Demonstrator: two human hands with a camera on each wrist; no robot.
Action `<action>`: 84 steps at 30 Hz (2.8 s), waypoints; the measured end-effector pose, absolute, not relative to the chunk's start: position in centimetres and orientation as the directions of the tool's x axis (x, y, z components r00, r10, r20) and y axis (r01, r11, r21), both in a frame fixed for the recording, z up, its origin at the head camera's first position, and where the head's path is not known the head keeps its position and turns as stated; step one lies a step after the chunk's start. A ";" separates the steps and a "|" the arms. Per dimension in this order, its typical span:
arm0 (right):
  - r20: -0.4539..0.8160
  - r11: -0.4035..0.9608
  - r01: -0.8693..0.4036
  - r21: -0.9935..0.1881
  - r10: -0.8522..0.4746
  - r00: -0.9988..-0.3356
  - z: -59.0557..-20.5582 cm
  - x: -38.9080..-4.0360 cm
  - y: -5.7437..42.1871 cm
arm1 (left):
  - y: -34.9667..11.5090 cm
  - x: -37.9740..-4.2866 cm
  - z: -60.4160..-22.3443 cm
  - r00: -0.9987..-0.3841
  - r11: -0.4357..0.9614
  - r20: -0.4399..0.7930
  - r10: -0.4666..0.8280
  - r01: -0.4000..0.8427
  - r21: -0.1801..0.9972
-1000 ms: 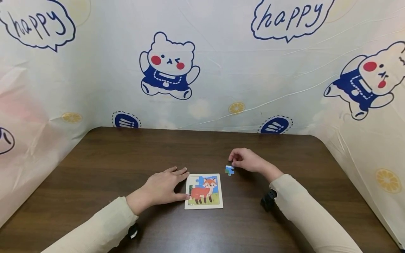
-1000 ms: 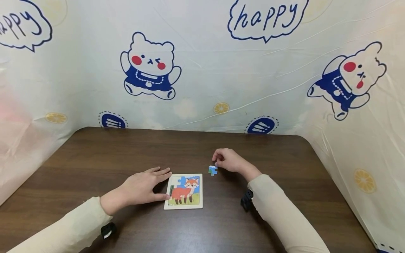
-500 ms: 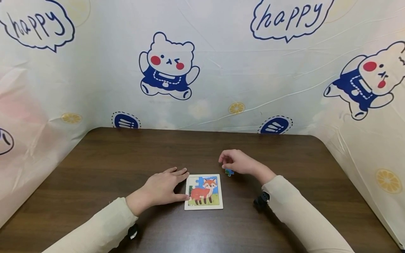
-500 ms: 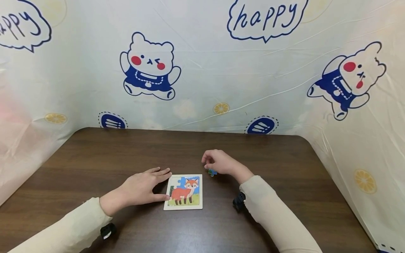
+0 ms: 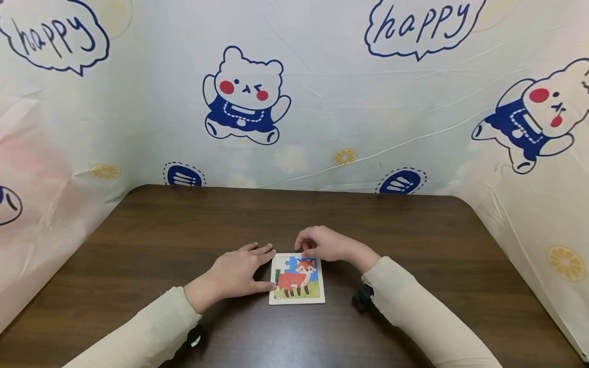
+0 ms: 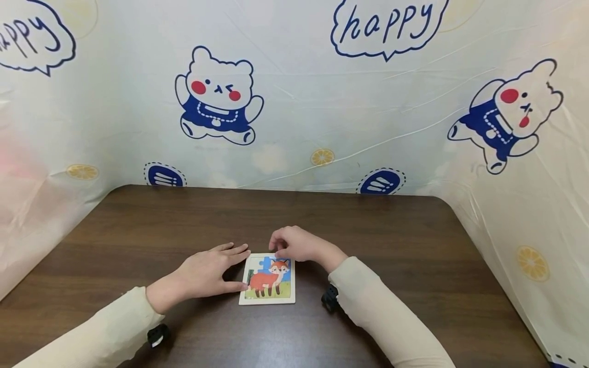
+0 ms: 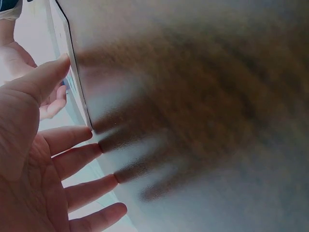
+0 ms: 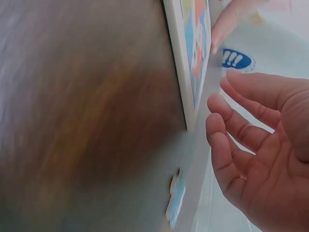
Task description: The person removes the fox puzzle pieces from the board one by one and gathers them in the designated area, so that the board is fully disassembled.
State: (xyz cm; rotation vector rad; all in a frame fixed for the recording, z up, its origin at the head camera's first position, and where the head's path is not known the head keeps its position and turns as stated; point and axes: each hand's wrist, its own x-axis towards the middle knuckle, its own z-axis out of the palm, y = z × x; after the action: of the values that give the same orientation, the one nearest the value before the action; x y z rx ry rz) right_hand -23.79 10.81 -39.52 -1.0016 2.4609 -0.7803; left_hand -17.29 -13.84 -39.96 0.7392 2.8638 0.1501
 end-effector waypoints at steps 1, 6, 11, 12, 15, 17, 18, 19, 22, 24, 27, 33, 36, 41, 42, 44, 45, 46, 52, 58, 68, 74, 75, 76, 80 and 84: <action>-0.133 0.591 -0.518 -0.619 -0.729 -0.672 -39.5 -23.7 10.5 | -13.9 -17.3 -39.9 -0.860 0.871 -0.147 0.489 0.471 0.142; -0.158 0.587 -0.527 -0.615 -0.746 -0.647 -39.6 -23.2 9.5 | -13.9 -17.2 -39.9 -0.857 0.866 -0.143 0.496 0.476 0.150; -0.183 0.602 -0.528 -0.599 -0.745 -0.642 -39.5 -22.8 8.9 | -14.0 -17.2 -39.8 -0.852 0.860 -0.140 0.505 0.483 0.163; -0.193 0.608 -0.524 -0.596 -0.742 -0.642 -39.5 -22.7 8.8 | -14.0 -17.2 -39.8 -0.851 0.860 -0.140 0.506 0.484 0.164; -0.214 0.622 -0.525 -0.580 -0.739 -0.639 -39.6 -22.5 8.8 | -14.0 -17.3 -39.9 -0.850 0.858 -0.141 0.508 0.485 0.166; -0.223 0.630 -0.531 -0.567 -0.738 -0.637 -39.7 -22.5 8.7 | -14.1 -17.3 -39.9 -0.850 0.858 -0.139 0.508 0.486 0.164; -0.225 0.631 -0.534 -0.563 -0.738 -0.636 -39.7 -22.5 8.7 | -14.0 -17.3 -40.0 -0.850 0.858 -0.139 0.509 0.487 0.164; -0.226 0.633 -0.537 -0.558 -0.739 -0.635 -39.8 -22.5 8.7 | -14.0 -17.3 -40.0 -0.851 0.859 -0.141 0.507 0.485 0.160; -0.230 0.633 -0.540 -0.554 -0.740 -0.632 -39.8 -22.5 8.7 | -14.1 -17.4 -40.0 -0.850 0.859 -0.141 0.507 0.486 0.160; -0.231 0.633 -0.543 -0.552 -0.742 -0.629 -39.8 -22.5 8.6 | -14.1 -17.4 -40.0 -0.849 0.858 -0.142 0.509 0.488 0.162; -0.229 0.631 -0.549 -0.549 -0.745 -0.627 -40.0 -22.6 8.5 | -14.1 -17.4 -39.9 -0.846 0.855 -0.141 0.514 0.491 0.165; -0.226 0.632 -0.539 -0.557 -0.739 -0.634 -39.8 -22.5 8.4 | -14.2 -17.4 -39.8 -0.849 0.858 -0.140 0.510 0.490 0.155; -0.224 0.626 -0.534 -0.568 -0.742 -0.632 -39.8 -22.5 8.5 | -14.1 -17.3 -39.7 -0.849 0.859 -0.143 0.509 0.488 0.157; -0.202 0.596 -0.543 -0.592 -0.762 -0.616 -39.9 -22.6 8.6 | -14.0 -17.4 -39.8 -0.850 0.859 -0.143 0.508 0.487 0.156; -0.196 0.589 -0.543 -0.599 -0.766 -0.613 -39.9 -22.6 8.7 | -14.0 -17.4 -39.8 -0.850 0.859 -0.142 0.508 0.487 0.156; -0.187 0.574 -0.541 -0.614 -0.772 -0.607 -39.9 -22.7 8.8 | -14.0 -17.4 -39.8 -0.850 0.860 -0.143 0.506 0.486 0.156; -0.180 0.565 -0.542 -0.622 -0.777 -0.603 -40.0 -22.8 8.8 | -14.0 -17.4 -39.9 -0.851 0.861 -0.144 0.504 0.484 0.153; -0.177 0.560 -0.541 -0.627 -0.779 -0.602 -40.0 -22.8 8.9 | -14.0 -17.4 -39.9 -0.851 0.861 -0.143 0.505 0.485 0.153; -0.161 0.540 -0.537 -0.648 -0.787 -0.596 -39.6 -23.0 9.1 | -13.9 -17.5 -39.9 -0.853 0.863 -0.142 0.502 0.482 0.152; -0.155 0.538 -0.521 -0.663 -0.779 -0.608 -39.4 -23.0 9.1 | -13.9 -17.6 -39.8 -0.854 0.864 -0.142 0.500 0.480 0.153; -0.161 0.552 -0.486 -0.678 -0.756 -0.634 -39.4 -22.8 9.7 | -13.9 -17.4 -39.8 -0.855 0.866 -0.150 0.496 0.474 0.158; -0.148 0.544 -0.493 -0.680 -0.759 -0.634 -39.6 -22.9 10.3 | -14.0 -17.4 -39.9 -0.858 0.869 -0.152 0.491 0.469 0.159; -0.146 0.542 -0.495 -0.680 -0.761 -0.633 -39.6 -22.9 10.4 | -14.0 -17.4 -39.9 -0.858 0.870 -0.154 0.489 0.467 0.158; -0.145 0.541 -0.495 -0.680 -0.761 -0.633 -39.6 -22.9 10.5 | -14.0 -17.4 -39.9 -0.859 0.870 -0.156 0.488 0.467 0.157; -0.144 0.545 -0.494 -0.678 -0.757 -0.637 -39.5 -22.8 11.1 | -14.0 -17.4 -40.0 -0.861 0.874 -0.161 0.483 0.462 0.154; -0.144 0.555 -0.487 -0.675 -0.746 -0.650 -39.4 -22.9 11.9 | -13.9 -17.4 -40.0 -0.863 0.877 -0.164 0.477 0.455 0.155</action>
State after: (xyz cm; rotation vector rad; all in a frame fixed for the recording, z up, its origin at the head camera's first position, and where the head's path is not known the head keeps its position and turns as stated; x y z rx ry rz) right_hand -22.88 11.91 -39.43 -1.0004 2.3756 -0.8464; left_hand -17.37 -13.91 -40.02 0.7153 2.8503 0.1640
